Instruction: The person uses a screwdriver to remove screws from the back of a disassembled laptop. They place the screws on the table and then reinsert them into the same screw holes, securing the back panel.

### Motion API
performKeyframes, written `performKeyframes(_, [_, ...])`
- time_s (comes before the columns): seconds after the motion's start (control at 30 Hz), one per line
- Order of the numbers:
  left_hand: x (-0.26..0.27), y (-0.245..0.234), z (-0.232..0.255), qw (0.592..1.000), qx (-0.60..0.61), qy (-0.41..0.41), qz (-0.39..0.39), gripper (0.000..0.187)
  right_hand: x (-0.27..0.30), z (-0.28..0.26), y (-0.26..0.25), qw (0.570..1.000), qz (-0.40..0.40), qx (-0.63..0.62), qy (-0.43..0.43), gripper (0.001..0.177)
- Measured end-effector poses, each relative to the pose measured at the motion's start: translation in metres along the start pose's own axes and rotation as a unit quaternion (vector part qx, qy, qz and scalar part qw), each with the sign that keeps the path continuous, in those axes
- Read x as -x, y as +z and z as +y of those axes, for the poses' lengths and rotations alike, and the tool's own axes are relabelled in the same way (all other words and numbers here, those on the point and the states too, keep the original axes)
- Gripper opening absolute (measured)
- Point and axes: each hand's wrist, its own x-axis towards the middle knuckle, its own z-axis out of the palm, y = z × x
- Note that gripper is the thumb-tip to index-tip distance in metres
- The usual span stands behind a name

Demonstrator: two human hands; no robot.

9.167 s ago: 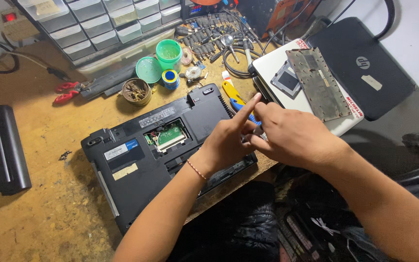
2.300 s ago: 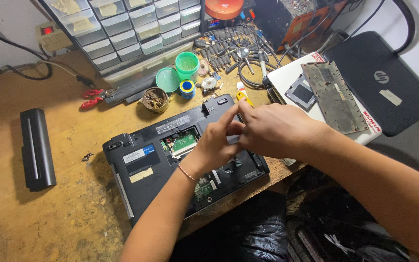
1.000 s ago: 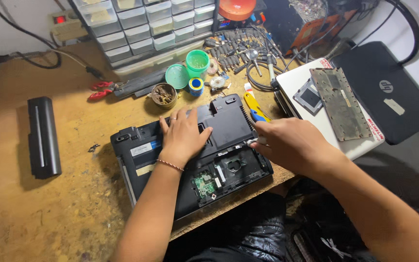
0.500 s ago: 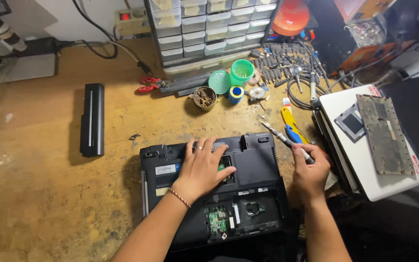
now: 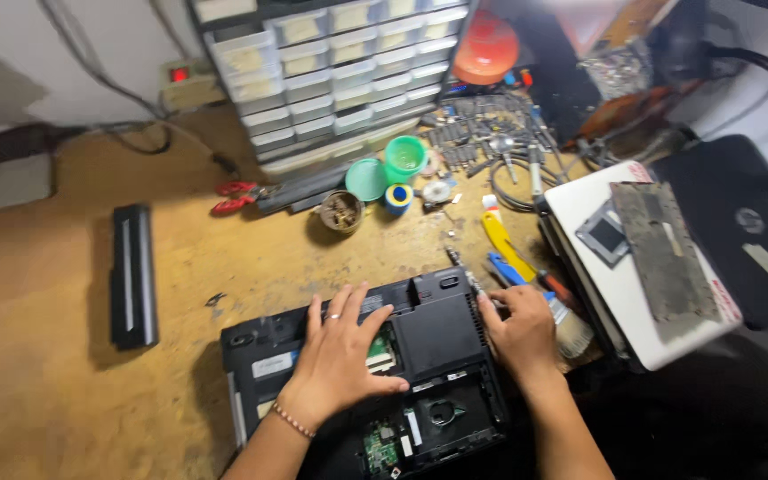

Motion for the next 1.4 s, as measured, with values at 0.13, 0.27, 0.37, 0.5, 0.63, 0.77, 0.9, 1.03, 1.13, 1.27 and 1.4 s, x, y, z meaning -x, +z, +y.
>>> performKeyframes(0.13, [-0.003,0.023,-0.009,0.996,-0.081,0.029,-0.002,0.145,-0.016,-0.012,-0.049,0.999,0.043,0.013,0.017,0.012])
performKeyframes(0.27, [-0.012,0.032,-0.017,0.993,-0.111,0.025,0.032,0.144,-0.037,0.006,-0.101,0.99,0.113,0.083,0.031,0.025])
performKeyframes(0.37, [-0.024,0.034,-0.02,0.993,-0.11,0.011,0.032,0.143,-0.05,0.034,-0.128,0.975,0.143,0.156,0.071,0.035])
performKeyframes(0.5, [-0.03,0.034,-0.022,0.995,-0.103,-0.015,0.009,0.142,-0.059,0.064,-0.151,0.954,0.005,0.161,0.251,0.055])
performKeyframes(0.63, [-0.034,0.03,-0.02,0.994,-0.109,-0.022,0.008,0.142,-0.051,0.1,-0.152,0.971,0.018,0.19,0.147,0.042])
performKeyframes(0.77, [-0.036,0.022,-0.014,0.997,-0.078,-0.013,0.016,0.133,-0.05,0.101,-0.185,0.961,0.148,0.232,0.005,0.021])
performKeyframes(0.9, [-0.033,0.02,-0.015,0.998,-0.038,0.011,0.04,0.133,-0.021,0.101,-0.185,0.931,0.355,0.053,0.066,0.024])
performKeyframes(1.03, [-0.027,0.018,-0.014,0.997,-0.029,0.034,0.069,0.127,0.034,0.062,-0.157,0.907,0.218,0.332,-0.142,0.01])
performKeyframes(1.13, [-0.028,0.014,-0.011,0.997,-0.015,0.034,0.071,0.114,0.078,-0.005,-0.111,0.927,0.103,-0.242,0.268,0.017])
performKeyframes(1.27, [-0.024,0.008,-0.008,0.996,0.033,0.026,0.076,0.071,0.145,-0.083,-0.068,0.692,0.025,-0.504,0.517,0.015])
performKeyframes(1.4, [-0.016,0.001,-0.006,0.987,0.084,0.068,0.118,0.054,0.196,-0.103,-0.029,0.651,-0.011,-0.472,0.594,0.027])
